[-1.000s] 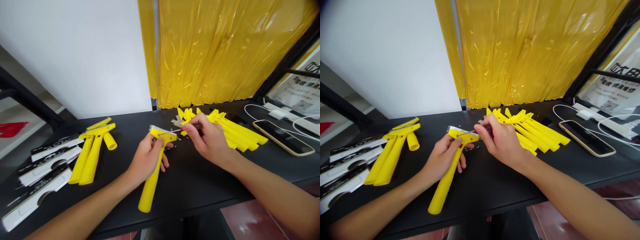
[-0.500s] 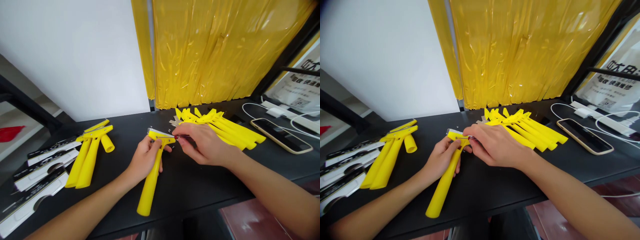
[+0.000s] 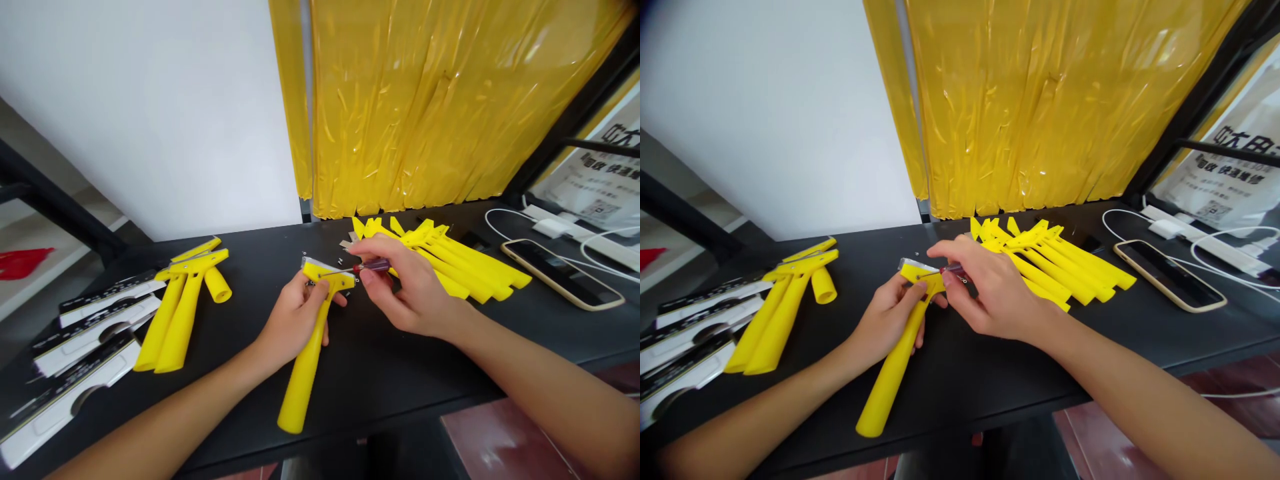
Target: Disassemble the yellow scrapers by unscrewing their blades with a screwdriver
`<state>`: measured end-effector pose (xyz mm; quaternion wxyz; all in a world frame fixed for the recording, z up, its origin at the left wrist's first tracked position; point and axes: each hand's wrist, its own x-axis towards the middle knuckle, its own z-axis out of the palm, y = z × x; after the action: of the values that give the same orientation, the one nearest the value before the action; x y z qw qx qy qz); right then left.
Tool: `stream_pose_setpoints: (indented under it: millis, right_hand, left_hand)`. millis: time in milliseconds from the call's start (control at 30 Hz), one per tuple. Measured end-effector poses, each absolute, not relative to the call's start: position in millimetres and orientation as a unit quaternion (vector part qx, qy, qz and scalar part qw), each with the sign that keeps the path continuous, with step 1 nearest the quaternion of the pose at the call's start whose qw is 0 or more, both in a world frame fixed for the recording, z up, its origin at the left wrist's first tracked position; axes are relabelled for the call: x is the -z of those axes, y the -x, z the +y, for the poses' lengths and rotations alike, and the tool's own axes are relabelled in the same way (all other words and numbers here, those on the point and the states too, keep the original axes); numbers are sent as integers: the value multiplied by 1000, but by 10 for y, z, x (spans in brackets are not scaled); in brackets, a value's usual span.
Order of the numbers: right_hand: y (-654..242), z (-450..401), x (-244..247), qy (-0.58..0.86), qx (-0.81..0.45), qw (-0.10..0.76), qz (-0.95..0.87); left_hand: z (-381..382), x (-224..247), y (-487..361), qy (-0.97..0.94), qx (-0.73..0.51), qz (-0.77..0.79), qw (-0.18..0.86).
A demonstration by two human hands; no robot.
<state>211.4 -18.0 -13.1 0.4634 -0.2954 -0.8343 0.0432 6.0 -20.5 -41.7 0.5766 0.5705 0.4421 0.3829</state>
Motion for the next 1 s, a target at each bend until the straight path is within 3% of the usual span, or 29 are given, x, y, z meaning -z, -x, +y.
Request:
stream_pose_setpoints:
  millis: [167,667,833,1000]
  right_hand:
    - [-2114,-151,118,297,14,478,-826]
    - [-2066,-170,164,327,-74,494,-802]
    - [-2072,-171,166,326,-35,486,-810]
    - [-2077,-177,166,349,-102,483,-797]
  left_hand:
    - [-200,431,-55,-578,-386,436,571]
    - [-194,457,-53,-589,-386,427,567]
    - [-201,415,-68,-566,-380,454,574]
    - [-206,411,-66,-574,-380,446,573]
